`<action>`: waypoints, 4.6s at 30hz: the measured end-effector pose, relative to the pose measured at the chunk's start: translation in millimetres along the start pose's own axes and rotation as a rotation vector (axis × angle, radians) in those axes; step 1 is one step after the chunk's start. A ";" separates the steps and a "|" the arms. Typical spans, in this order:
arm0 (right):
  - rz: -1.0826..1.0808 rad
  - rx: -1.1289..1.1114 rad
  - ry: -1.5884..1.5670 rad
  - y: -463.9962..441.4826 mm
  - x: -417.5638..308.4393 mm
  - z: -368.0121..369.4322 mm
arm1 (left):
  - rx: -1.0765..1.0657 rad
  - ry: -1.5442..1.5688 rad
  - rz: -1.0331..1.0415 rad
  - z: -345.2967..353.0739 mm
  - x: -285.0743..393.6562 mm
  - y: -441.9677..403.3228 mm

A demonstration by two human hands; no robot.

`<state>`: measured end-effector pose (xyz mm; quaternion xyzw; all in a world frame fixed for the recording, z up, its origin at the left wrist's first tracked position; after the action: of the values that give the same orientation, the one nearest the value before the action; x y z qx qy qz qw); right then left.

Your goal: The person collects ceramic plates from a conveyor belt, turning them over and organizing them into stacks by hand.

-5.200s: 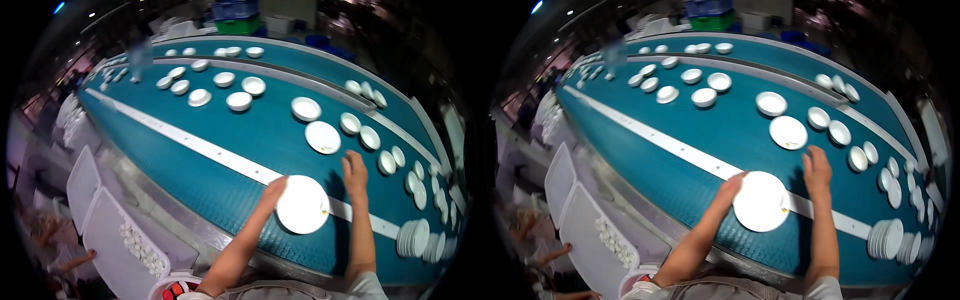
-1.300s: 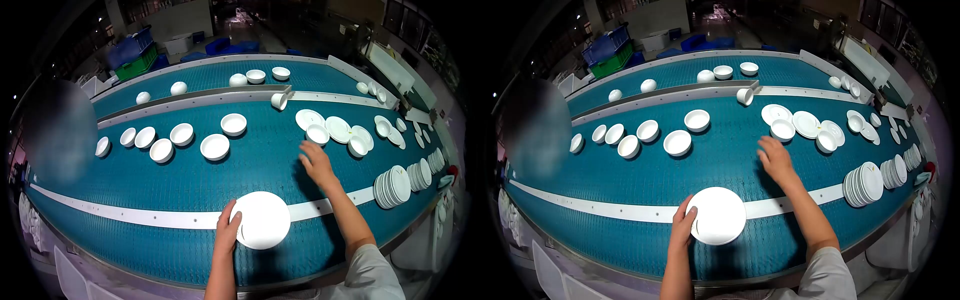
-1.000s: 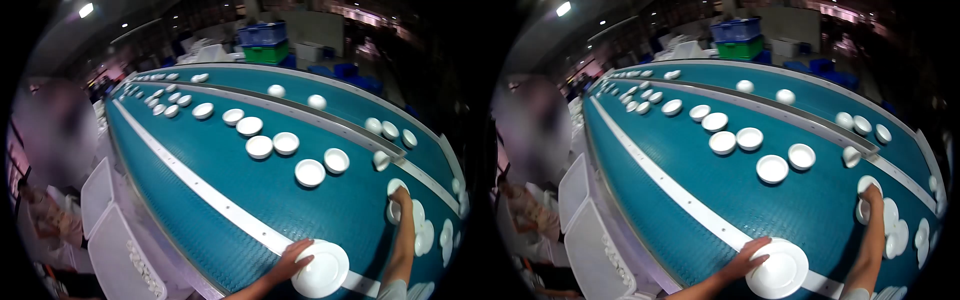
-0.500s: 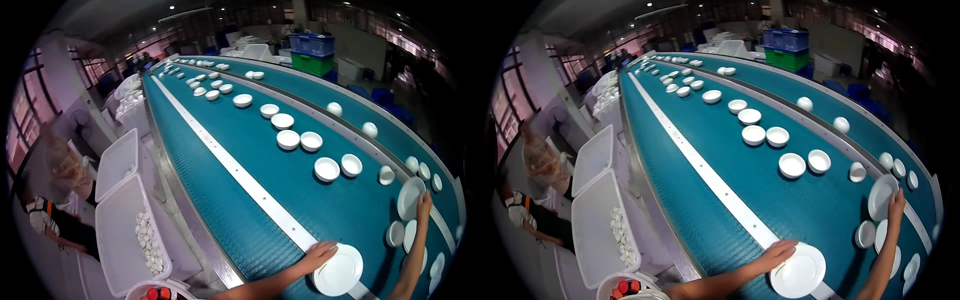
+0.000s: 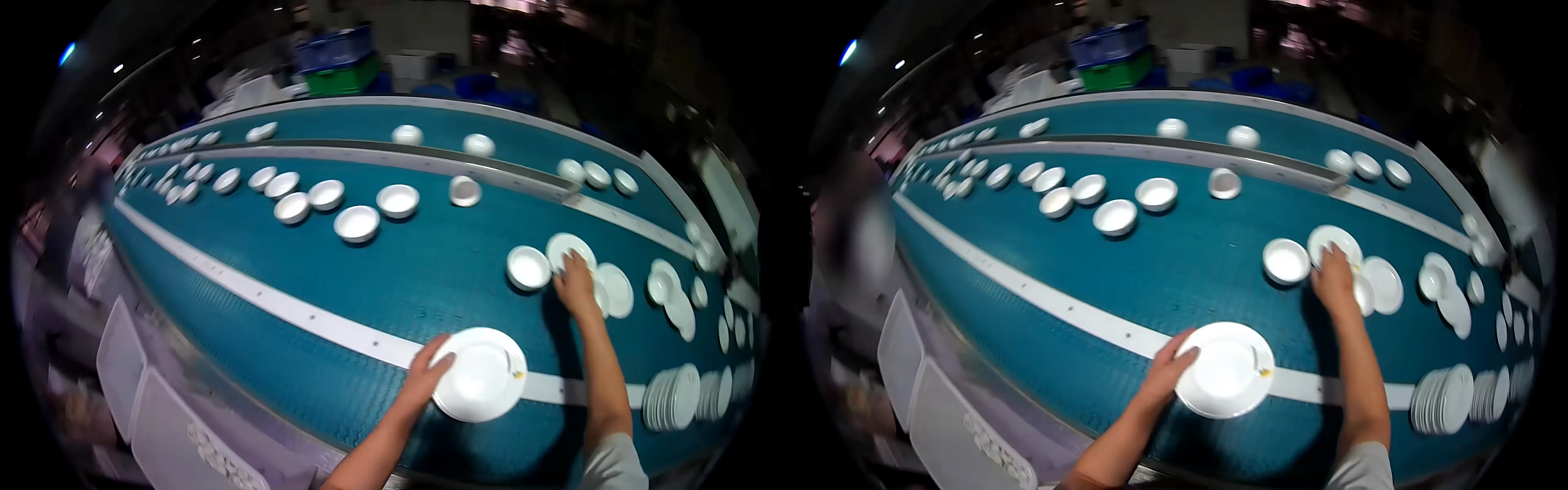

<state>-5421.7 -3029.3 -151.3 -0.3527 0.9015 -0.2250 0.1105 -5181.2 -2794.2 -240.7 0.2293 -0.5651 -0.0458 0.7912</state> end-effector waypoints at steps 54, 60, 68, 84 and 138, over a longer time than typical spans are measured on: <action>0.090 0.054 -0.500 38.1 1.9 7.5 | -0.074 0.040 0.036 61.1 -24.4 -25.1; -0.615 -0.415 0.151 -7.8 -7.5 124.2 | 0.020 0.073 0.039 73.4 -18.6 -12.7; -0.393 0.040 -0.078 -23.1 35.2 45.8 | -0.020 0.033 0.073 101.8 -39.3 -14.7; 0.644 -0.272 -0.157 65.4 291.1 77.5 | 0.407 -0.869 0.633 154.4 34.1 -87.7; 0.911 0.373 -1.624 278.5 -22.1 -7.3 | -0.136 0.124 0.057 192.0 -62.1 30.1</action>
<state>-5571.5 -2830.8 -278.6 0.0075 0.5498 0.0135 0.8352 -5384.7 -2806.5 -233.3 0.1612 -0.5169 -0.0471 0.8394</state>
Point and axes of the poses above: each hand's wrist, its own y-axis away from the middle knuckle, its own z-axis out of the palm, x = y × z, the point moved 5 cm from there along -y, towards the middle knuckle, and after that the axes turned 15 degrees about -z, right-handed, at the moved point
